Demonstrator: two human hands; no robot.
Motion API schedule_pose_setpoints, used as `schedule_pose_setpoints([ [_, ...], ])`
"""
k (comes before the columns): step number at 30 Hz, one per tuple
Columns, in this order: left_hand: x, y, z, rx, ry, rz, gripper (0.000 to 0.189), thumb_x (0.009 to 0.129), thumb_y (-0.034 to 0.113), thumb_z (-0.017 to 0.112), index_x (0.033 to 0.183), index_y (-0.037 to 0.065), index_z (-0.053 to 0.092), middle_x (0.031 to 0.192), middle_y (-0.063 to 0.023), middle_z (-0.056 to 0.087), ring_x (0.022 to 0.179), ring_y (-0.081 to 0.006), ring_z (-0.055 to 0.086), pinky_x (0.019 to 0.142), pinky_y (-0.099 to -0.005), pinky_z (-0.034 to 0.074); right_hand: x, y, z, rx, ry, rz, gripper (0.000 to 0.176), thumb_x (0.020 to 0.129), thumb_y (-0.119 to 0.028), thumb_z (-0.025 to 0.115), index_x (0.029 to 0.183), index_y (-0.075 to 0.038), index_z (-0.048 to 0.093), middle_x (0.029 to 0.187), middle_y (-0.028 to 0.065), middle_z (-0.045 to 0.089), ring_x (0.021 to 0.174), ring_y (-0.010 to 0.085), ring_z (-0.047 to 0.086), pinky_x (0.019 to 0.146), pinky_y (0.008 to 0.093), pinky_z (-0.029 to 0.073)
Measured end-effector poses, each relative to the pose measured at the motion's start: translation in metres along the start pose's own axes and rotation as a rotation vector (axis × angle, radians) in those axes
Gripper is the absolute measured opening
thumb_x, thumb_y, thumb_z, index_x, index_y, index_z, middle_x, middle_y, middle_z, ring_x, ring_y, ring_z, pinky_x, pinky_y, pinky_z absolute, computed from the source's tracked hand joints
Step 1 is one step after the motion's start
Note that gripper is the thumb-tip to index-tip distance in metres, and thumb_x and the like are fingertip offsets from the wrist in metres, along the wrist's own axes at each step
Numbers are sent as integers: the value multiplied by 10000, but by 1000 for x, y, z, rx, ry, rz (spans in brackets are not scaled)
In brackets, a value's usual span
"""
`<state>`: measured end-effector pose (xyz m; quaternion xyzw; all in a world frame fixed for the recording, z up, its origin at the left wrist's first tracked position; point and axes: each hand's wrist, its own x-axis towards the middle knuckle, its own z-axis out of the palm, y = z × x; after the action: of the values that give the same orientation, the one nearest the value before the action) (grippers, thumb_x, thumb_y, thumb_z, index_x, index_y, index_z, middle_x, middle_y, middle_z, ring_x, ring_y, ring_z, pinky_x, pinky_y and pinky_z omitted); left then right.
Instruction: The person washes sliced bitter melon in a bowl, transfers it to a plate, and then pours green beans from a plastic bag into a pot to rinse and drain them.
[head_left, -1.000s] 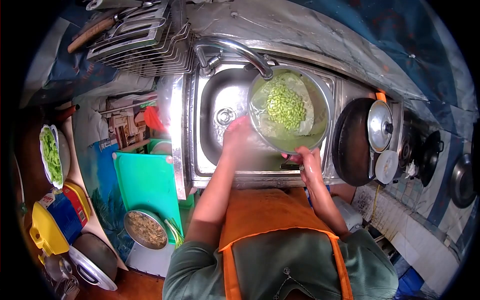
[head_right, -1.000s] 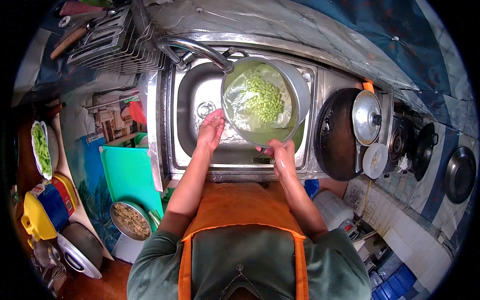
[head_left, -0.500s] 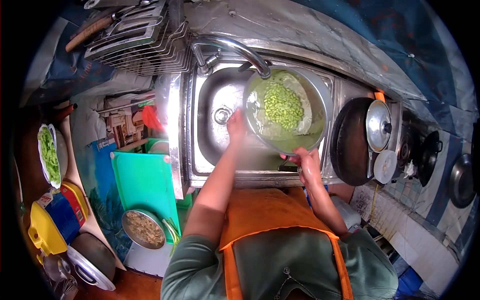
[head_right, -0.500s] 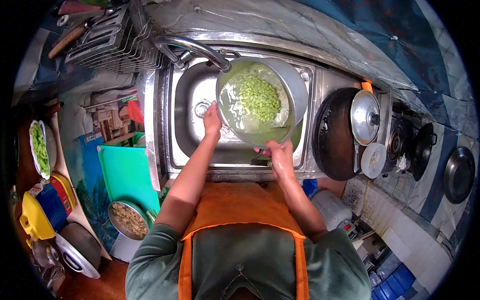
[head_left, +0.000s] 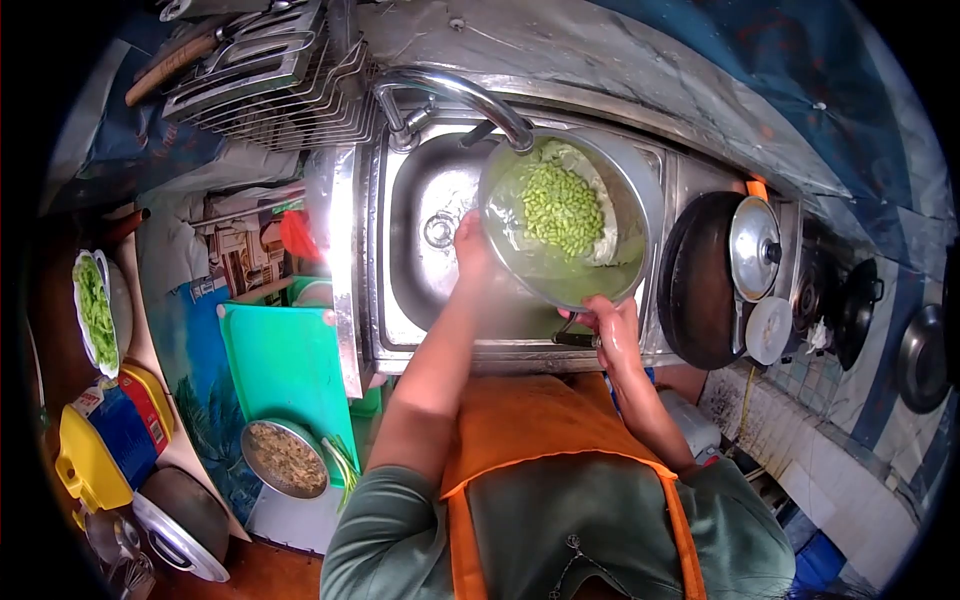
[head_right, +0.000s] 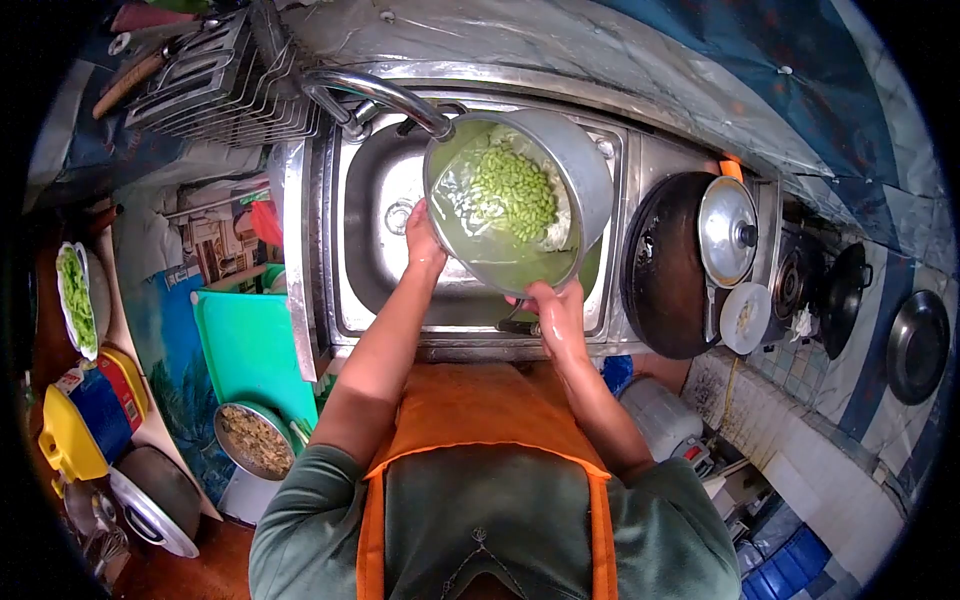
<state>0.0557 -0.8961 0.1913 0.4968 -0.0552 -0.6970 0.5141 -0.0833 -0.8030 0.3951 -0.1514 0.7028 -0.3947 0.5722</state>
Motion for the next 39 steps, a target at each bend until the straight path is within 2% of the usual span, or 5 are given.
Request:
schedule_pose_setpoints([
  [10,-6,-4,-8,74,-103,-123,245,979,19,374,1158,23,541,988,-98,657,829,-159,656,666,-270,566,7,8,-7,-51,10,-11,330,780,-20,493,1092,87,515,926,156,658,723,201,649,633,261,497],
  [17,-39,26,12,-18,1,-178,208,966,14,421,1133,9,544,1069,-121,629,928,-190,633,790,-315,558,15,18,-9,35,1,-80,381,771,-21,490,1134,93,479,940,164,653,715,206,650,625,255,495],
  [27,-29,19,-22,-78,-159,-202,232,977,37,397,1160,3,536,1077,-130,614,949,-222,624,846,-355,544,17,18,-8,36,29,-110,352,782,-23,488,1107,109,494,971,176,639,771,230,654,668,281,530],
  [29,-29,19,-21,-91,-151,-204,246,969,23,389,1168,-16,529,1098,-148,602,983,-237,613,877,-376,535,17,19,-7,35,43,-146,306,790,-24,488,1038,146,545,972,194,638,806,271,661,721,327,569],
  [39,-29,24,-23,-195,-162,-238,320,906,12,403,1198,-96,474,1223,-199,500,1162,-301,507,1008,-422,460,22,21,-7,53,48,-137,317,792,-5,489,1072,136,530,991,192,630,821,267,660,711,328,579],
])
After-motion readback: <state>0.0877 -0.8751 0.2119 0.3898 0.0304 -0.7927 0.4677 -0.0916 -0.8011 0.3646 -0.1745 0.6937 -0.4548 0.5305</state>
